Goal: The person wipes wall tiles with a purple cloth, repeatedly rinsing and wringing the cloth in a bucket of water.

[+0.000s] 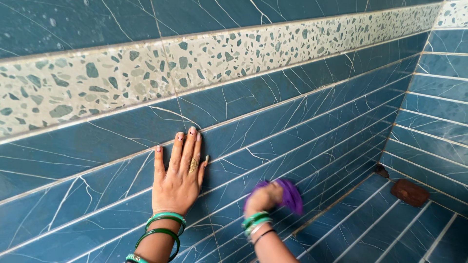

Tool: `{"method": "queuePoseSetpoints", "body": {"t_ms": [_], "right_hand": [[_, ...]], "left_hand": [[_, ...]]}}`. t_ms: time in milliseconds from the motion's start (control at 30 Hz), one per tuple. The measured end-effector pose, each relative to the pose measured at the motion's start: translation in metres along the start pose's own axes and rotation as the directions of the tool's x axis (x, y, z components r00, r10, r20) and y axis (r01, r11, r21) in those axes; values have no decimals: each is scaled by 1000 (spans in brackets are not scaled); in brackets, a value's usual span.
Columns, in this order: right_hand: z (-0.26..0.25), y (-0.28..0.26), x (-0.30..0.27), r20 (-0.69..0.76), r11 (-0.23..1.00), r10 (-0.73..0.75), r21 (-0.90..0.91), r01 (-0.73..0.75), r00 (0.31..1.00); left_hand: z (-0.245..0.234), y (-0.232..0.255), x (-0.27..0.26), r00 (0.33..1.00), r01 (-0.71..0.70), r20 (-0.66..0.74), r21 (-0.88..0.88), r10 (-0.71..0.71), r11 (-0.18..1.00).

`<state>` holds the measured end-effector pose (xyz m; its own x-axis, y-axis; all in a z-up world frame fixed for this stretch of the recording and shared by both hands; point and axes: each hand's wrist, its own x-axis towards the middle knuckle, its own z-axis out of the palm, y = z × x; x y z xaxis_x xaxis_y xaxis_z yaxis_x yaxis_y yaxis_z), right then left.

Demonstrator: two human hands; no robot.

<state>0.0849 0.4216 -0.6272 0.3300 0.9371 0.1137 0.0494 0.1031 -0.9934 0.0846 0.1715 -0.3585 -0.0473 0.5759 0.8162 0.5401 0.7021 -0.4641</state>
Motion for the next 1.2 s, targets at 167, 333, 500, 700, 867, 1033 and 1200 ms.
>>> {"method": "queuePoseSetpoints", "body": {"t_ms": [167, 333, 500, 700, 867, 1033, 1200], "right_hand": [[-65, -198, -55, 118, 874, -469, 202, 442, 875], [-86, -284, -3, 35, 319, -947, 192, 928, 319], [-64, -247, 51, 196, 617, -787, 250, 746, 585], [-29, -83, 128, -65, 928, -370, 6, 371, 927], [-31, 83, 101, 231, 782, 560, 170, -600, 796], [-29, 23, 79, 159, 728, 611, 273, -629, 775], [-51, -155, 55, 167, 917, 125, 356, -178, 978]], "left_hand": [[-4, 9, 15, 999, 31, 28, -137, -27, 990], [-7, 42, 61, 999, -20, -43, -203, 11, 979], [3, 63, 79, 997, -79, -46, -294, 68, 953], [13, 85, 50, 892, -449, 2, -110, 452, 887], [24, 97, 45, 901, -427, 5, -150, 433, 892], [22, 97, 43, 897, -439, -6, -117, 441, 891], [24, 99, 42, 905, -425, -38, -138, 424, 895]]}}
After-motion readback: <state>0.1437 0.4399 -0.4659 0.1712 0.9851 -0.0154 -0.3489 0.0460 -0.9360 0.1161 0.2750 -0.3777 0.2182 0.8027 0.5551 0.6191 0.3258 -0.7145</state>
